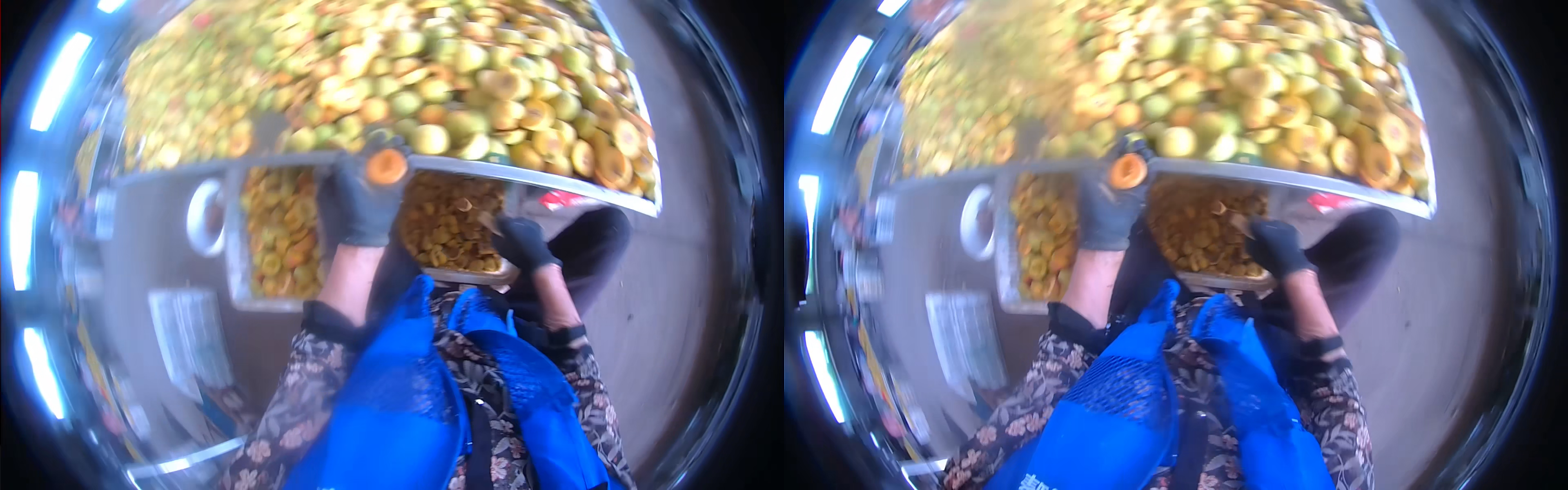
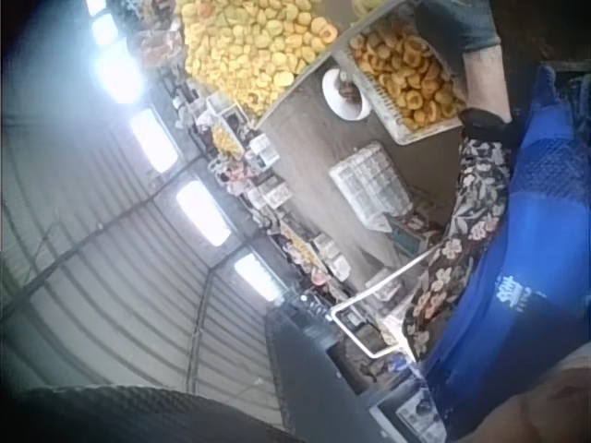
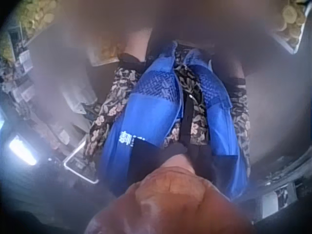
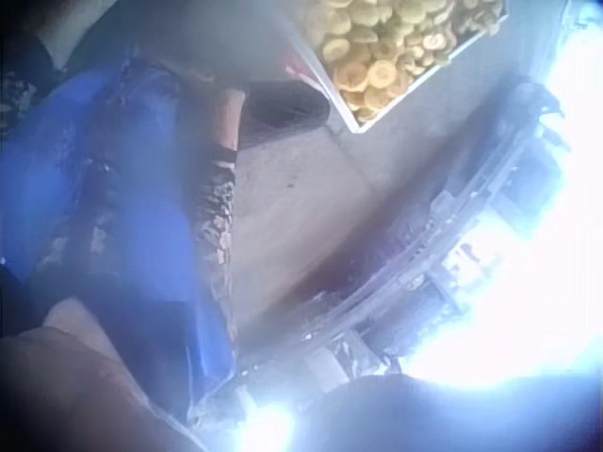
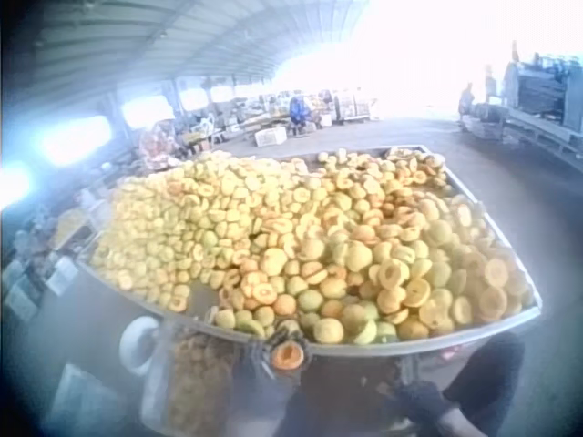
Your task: Removing pits from fruit and placing the fruit into a container.
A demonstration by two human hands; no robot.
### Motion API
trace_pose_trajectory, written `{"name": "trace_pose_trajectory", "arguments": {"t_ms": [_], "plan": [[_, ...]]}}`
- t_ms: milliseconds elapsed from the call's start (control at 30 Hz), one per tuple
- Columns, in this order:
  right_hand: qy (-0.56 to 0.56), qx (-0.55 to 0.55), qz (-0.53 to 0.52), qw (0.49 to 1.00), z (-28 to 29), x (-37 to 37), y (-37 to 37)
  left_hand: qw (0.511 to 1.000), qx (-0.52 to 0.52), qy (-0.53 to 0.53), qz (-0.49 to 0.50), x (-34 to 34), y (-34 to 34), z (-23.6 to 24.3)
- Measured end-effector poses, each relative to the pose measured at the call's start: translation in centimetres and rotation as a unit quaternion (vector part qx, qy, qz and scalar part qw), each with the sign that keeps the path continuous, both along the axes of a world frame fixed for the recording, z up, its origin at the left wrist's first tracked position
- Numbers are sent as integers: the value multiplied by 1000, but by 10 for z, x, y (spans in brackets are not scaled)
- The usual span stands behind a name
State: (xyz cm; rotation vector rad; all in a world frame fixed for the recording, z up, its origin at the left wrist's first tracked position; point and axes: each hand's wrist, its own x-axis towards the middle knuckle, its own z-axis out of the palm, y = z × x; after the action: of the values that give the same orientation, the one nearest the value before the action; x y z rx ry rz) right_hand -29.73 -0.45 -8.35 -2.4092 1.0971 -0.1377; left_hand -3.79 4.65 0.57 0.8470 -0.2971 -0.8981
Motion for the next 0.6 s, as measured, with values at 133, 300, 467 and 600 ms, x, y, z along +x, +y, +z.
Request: {"name": "trace_pose_trajectory", "arguments": {"t_ms": [133,300,467,600], "plan": [[-53,195,-101,974,-20,-30,17,841,135,-506,136,48,46,-44],[20,283,-86,955,-1,-10,27,687,405,-575,184,129,177,-70],[55,353,-135,924,-2,7,26,939,98,90,316,227,286,-122],[47,196,-12,979,-75,-32,24,860,326,-183,347,229,266,-123]]}}
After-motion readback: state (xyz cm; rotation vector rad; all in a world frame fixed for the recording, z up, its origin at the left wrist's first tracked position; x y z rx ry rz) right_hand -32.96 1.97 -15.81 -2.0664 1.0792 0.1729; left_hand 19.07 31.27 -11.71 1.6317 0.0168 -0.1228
